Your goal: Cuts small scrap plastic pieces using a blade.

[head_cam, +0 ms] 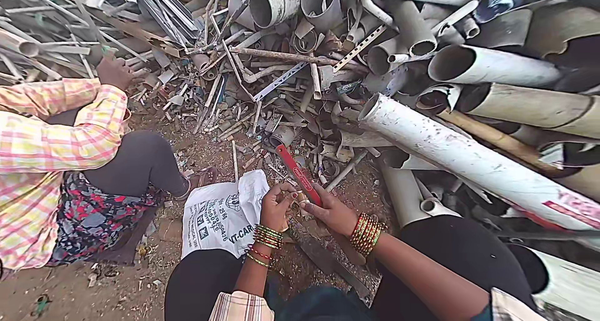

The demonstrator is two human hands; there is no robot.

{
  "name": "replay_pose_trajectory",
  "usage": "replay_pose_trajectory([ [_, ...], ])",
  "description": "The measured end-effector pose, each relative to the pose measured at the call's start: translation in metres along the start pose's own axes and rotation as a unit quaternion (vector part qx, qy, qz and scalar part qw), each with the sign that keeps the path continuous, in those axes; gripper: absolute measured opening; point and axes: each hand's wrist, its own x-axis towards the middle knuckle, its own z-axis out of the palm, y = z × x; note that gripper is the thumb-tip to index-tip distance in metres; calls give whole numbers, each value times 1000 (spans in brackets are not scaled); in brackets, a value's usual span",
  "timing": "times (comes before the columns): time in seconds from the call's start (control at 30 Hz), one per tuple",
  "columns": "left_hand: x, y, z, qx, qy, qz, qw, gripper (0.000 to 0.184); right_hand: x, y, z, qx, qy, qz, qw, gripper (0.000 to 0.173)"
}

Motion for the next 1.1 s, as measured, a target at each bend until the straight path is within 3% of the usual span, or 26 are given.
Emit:
replay_pose_trajectory([
  [0.4,3,-7,-5,109,-57,25,992,12,1,4,-5,-69,-28,-11,997,47],
  [0.77,4,-12,-7,178,-45,110,977,11,1,2,-7,-88,-43,-2,995,47],
  [0.93,4,-11,-7,200,-58,105,972,14,1,3,-6,-56,-42,11,998,50],
  [1.1,0,-10,1,227,-39,108,967,15,3,5,0,33,3,33,999,41],
])
